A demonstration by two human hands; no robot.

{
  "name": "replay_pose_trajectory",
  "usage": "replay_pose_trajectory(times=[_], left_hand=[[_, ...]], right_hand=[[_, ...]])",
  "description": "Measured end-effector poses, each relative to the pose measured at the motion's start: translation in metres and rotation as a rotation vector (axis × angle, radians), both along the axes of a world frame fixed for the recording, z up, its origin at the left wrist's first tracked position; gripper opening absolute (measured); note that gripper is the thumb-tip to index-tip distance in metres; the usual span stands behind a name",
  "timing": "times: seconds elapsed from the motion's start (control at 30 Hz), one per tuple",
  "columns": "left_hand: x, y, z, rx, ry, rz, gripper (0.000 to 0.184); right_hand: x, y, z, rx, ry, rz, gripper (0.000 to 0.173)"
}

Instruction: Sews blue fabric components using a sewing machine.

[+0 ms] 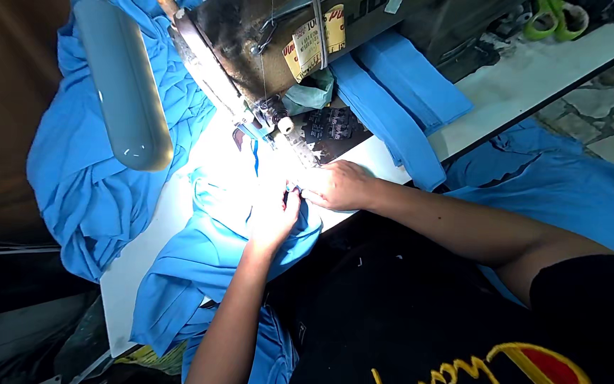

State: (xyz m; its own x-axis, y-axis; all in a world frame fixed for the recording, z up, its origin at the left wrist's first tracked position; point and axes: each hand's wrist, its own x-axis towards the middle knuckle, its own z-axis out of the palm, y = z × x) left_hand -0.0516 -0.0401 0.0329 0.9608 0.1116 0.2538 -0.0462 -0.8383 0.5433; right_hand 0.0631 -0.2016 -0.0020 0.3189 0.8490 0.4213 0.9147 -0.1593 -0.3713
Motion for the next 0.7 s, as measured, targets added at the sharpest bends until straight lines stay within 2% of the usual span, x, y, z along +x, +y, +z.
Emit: replay_pose_trajectory(times=[0.07,0.17,0.33,0.4,0.47,0.6,0.7], left_hand=[[-0.001,-0.001,0.000,-0.011,0.005,0.021,0.020],[-0.003,-0.003,0.001,-0.051,0.048,0.061,0.020],[-0.005,-0.003,0.002,-0.035,0.053,0.028,0.019],[-0.008,-0.004,0.002,-0.017,0.068,0.034,0.019],[-0.011,-0.008,0.003,0.006,0.090,0.050,0.019],[-0.015,-0.009,0.001,0.052,0.116,-0.003,0.016],[-0.015,-0.006,-0.010,0.121,0.014,-0.108,0.009]], right_hand=[[0.002,-0.007,0.001,0.007,0.023,-0.054,0.026],[-0.003,-0.011,0.008,0.157,0.144,-0.107,0.025],[-0.017,0.005,0.007,0.325,0.224,-0.056,0.024],[-0.017,0.010,0.009,0.319,0.255,-0.044,0.022],[-0.018,0.010,0.009,0.313,0.239,-0.013,0.020],[-0.031,-0.001,0.021,0.452,0.142,0.036,0.010],[-0.039,-0.025,0.035,0.270,0.197,0.198,0.007]])
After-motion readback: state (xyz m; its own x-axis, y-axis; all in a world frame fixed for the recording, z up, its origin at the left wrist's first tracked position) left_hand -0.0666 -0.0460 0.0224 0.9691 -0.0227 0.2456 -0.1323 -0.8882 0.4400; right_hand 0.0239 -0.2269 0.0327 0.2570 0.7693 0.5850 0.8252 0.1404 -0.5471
